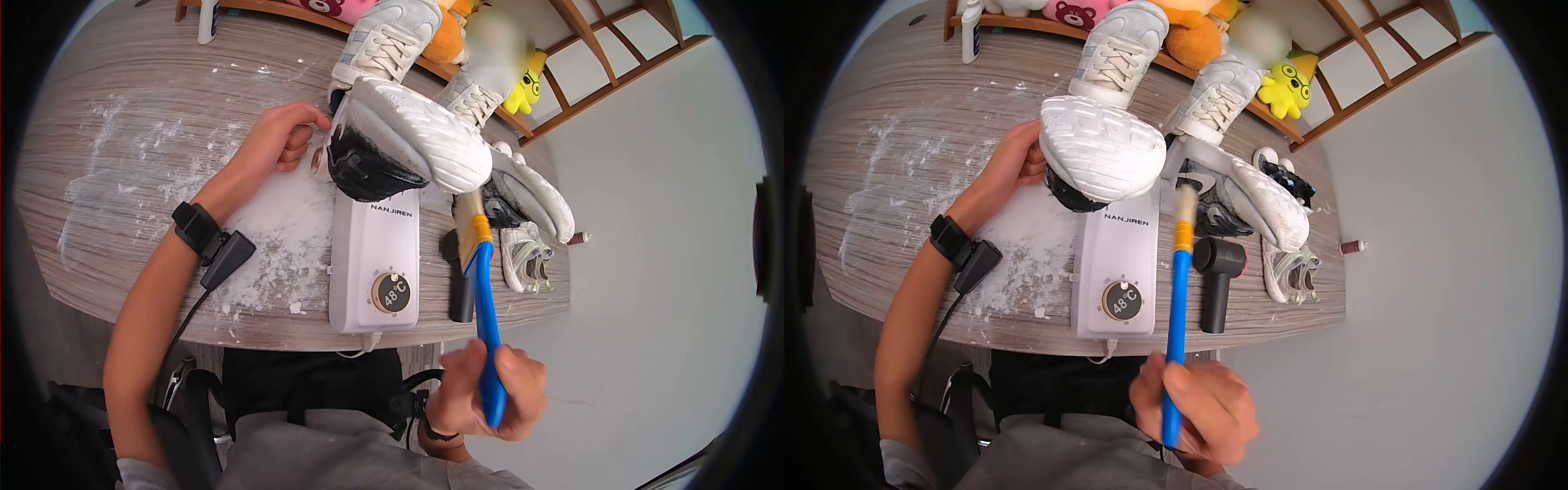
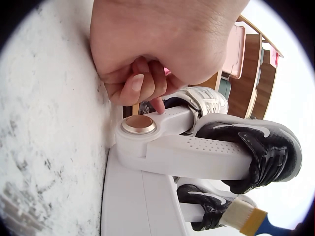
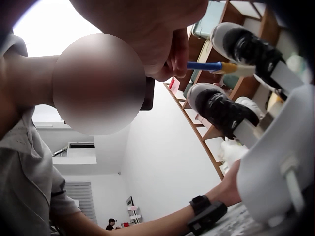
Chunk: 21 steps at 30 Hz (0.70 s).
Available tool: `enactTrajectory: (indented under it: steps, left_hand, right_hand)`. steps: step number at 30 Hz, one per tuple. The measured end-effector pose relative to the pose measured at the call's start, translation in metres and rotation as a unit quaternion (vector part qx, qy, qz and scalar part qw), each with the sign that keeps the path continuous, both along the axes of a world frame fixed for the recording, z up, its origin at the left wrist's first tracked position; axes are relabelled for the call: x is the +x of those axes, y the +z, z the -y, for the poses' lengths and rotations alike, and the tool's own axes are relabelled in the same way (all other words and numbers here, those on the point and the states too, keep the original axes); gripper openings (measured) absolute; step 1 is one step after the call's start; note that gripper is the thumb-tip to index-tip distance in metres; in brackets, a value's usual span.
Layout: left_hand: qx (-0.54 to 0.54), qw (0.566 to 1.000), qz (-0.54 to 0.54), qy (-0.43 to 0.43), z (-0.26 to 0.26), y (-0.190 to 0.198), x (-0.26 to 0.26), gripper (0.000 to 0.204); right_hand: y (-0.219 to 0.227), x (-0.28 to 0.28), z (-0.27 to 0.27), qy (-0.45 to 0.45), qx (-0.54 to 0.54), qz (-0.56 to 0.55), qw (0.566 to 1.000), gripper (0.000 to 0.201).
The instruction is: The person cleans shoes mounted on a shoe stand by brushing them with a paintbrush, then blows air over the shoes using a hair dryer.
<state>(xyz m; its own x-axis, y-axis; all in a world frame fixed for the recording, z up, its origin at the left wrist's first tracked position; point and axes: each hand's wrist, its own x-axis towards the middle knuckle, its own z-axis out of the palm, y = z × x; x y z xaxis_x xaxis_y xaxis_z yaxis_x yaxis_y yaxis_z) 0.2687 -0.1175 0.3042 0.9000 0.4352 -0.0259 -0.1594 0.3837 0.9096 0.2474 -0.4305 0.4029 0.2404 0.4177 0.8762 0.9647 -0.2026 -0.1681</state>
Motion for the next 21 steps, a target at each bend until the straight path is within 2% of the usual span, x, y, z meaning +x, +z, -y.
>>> enactTrajectory:
  steps: [1, 2, 4, 5, 7, 10, 11, 13, 14, 15, 17, 18, 20, 21]
  left_hand:
    - [0.003, 1.000, 0.000, -0.003, 0.000, 0.000, 0.000, 0.025]
    - [0.000, 1.000, 0.001, -0.003, 0.000, -0.001, 0.000, 0.025]
    - [0.002, 1.000, -0.010, 0.001, -0.001, -0.002, 0.000, 0.025]
    - [-0.001, 1.000, -0.009, 0.001, -0.001, -0.002, 0.000, 0.025]
    - [0.000, 1.000, -0.009, 0.008, -0.001, -0.001, 0.001, 0.025]
    - [-0.013, 1.000, -0.007, 0.014, 0.001, 0.000, 0.001, 0.025]
    - [-0.014, 1.000, -0.008, 0.018, 0.000, -0.001, 0.001, 0.025]
    - [-0.013, 1.000, -0.001, 0.006, -0.003, -0.003, 0.002, 0.025]
    - [-0.010, 1.000, 0.001, 0.010, -0.002, -0.003, 0.002, 0.025]
    - [-0.008, 1.000, -0.001, 0.012, -0.002, -0.003, 0.002, 0.025]
    - [-0.010, 1.000, -0.001, -0.002, -0.002, -0.002, 0.001, 0.020]
    - [-0.009, 1.000, -0.002, -0.001, -0.002, -0.001, 0.001, 0.020]
    - [-0.004, 1.000, -0.010, 0.004, -0.001, 0.000, 0.001, 0.021]
    - [-0.004, 1.000, -0.010, 0.004, 0.000, 0.001, 0.001, 0.021]
  right_hand:
    - [0.000, -0.002, -0.009, -0.042, -0.017, 0.012, 0.999, 0.026]
    - [0.000, 0.000, -0.006, -0.043, -0.020, 0.013, 0.999, 0.026]
    - [-0.004, 0.006, 0.007, -0.015, 0.044, 0.015, 0.999, 0.041]
    - [-0.012, 0.004, 0.008, -0.104, 0.126, 0.053, 0.985, 0.040]
    - [-0.003, 0.002, -0.005, -0.181, 0.262, 0.090, 0.944, 0.022]
    - [0.012, -0.010, 0.004, -0.168, 0.336, 0.048, 0.926, 0.023]
    - [0.011, -0.012, 0.001, -0.164, 0.335, 0.047, 0.927, 0.023]
    - [0.012, -0.018, -0.012, -0.052, 0.288, 0.055, 0.955, 0.020]
    - [0.015, -0.031, 0.013, -0.009, 0.110, -0.079, 0.991, 0.021]
    - [0.012, -0.027, 0.005, -0.007, 0.112, -0.081, 0.990, 0.021]
    - [0.006, -0.008, -0.023, -0.072, 0.066, -0.121, 0.988, 0.040]
    - [0.003, 0.003, -0.033, -0.071, 0.067, -0.121, 0.988, 0.040]
    - [-0.003, 0.020, -0.046, -0.097, -0.005, 0.009, 0.995, 0.025]
    - [-0.003, 0.019, -0.044, -0.097, -0.006, 0.009, 0.995, 0.025]
